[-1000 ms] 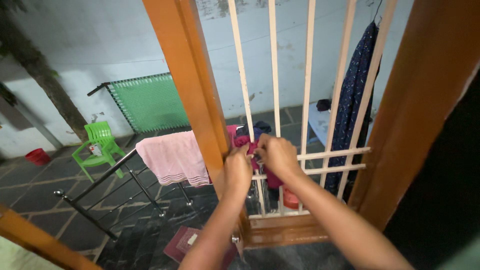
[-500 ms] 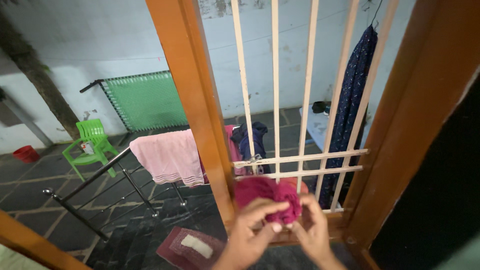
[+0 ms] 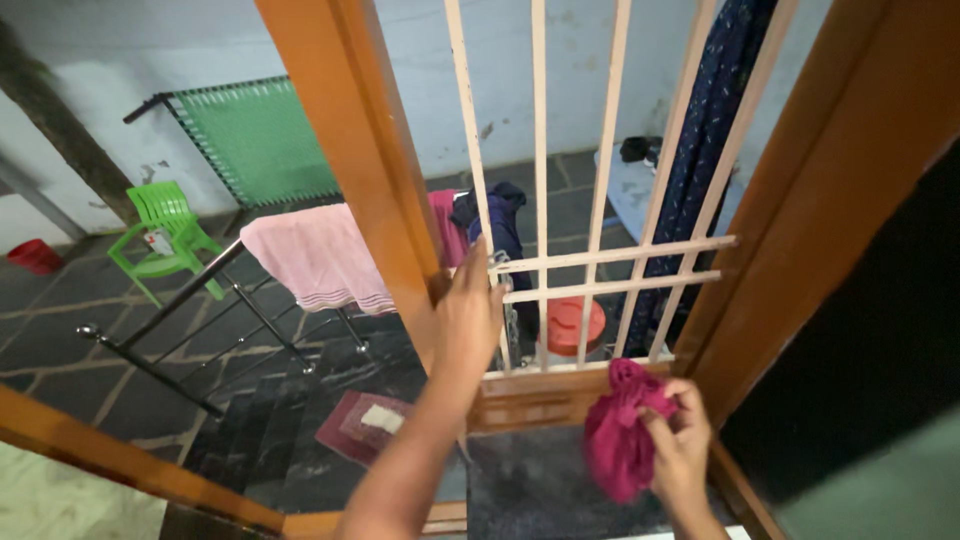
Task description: The person wipes the metal bars and wooden frame of a security door using a pink cloth. They systematically clean the lower and upper sections of the door, moving the cloth along the bars and frame.
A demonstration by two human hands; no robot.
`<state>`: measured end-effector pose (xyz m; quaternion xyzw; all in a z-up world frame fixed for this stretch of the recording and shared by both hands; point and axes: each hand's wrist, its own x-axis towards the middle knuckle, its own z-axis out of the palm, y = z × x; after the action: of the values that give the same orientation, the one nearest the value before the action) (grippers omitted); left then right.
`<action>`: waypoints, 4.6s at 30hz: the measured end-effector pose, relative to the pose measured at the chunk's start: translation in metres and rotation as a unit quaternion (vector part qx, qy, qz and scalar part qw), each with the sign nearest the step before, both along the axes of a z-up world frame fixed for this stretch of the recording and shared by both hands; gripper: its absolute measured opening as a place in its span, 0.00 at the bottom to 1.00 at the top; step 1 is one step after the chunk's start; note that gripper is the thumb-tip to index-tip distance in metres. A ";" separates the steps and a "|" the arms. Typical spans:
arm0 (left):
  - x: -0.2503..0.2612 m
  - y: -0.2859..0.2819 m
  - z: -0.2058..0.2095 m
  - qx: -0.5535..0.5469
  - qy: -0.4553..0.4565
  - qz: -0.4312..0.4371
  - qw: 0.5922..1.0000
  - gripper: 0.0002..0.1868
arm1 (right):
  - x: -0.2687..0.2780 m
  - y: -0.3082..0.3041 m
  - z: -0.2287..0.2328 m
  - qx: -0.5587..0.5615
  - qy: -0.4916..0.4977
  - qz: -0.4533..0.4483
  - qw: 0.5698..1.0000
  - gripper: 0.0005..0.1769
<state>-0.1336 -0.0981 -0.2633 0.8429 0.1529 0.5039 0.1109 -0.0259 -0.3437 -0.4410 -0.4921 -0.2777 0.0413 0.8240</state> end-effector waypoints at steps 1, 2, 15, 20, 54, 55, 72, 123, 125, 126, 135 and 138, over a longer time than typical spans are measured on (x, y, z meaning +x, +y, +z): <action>0.005 0.003 0.003 -0.027 0.038 0.023 0.999 0.30 | 0.001 -0.007 0.000 -0.005 -0.018 -0.015 1.000 0.13; 0.009 0.006 0.005 -0.054 0.075 0.046 0.995 0.25 | 0.002 -0.014 0.000 -0.007 0.001 -0.024 1.000 0.12; 0.002 0.016 0.027 0.054 0.060 0.016 0.997 0.11 | 0.006 -0.082 -0.016 0.045 0.076 -0.072 0.994 0.15; -0.029 -0.024 0.095 0.112 -0.105 -0.055 0.987 0.19 | 0.005 -0.081 -0.010 0.052 0.083 -0.067 0.993 0.15; 0.085 -0.132 -0.202 -0.331 0.034 -0.348 0.877 0.11 | -0.045 -0.179 0.000 0.016 0.094 -0.166 0.982 0.14; 0.087 -0.129 -0.211 -0.333 0.040 -0.343 0.878 0.10 | -0.046 -0.178 -0.001 0.012 0.095 -0.169 0.981 0.14; 0.030 -0.148 -0.147 -0.283 0.302 -0.280 0.866 0.23 | 0.028 -0.105 -0.092 -0.030 0.170 -0.083 0.982 0.14; -0.077 -0.007 -0.143 -0.372 -0.190 -0.210 0.884 0.32 | -0.024 0.232 0.117 -0.189 -0.565 -0.249 0.764 0.14; -0.076 -0.001 -0.149 -0.390 -0.198 -0.209 0.875 0.29 | -0.017 0.236 0.110 -0.173 -0.574 -0.240 0.763 0.15; -0.073 0.000 -0.152 -0.395 -0.205 -0.220 0.868 0.28 | -0.014 0.237 0.107 -0.165 -0.579 -0.234 0.763 0.15; -0.063 0.005 -0.146 -0.340 -0.178 -0.176 0.906 0.23 | 0.048 0.174 0.089 -0.171 -0.612 -0.030 0.772 0.17; -0.062 0.006 -0.140 -0.305 -0.140 -0.133 0.933 0.23 | 0.045 0.158 0.069 -0.131 -0.559 -0.106 0.812 0.26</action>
<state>-0.1954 -0.0922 -0.4037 0.7021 0.1690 0.5261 0.4491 0.0191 -0.1853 -0.3715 -0.5597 -0.6288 -0.2925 0.4536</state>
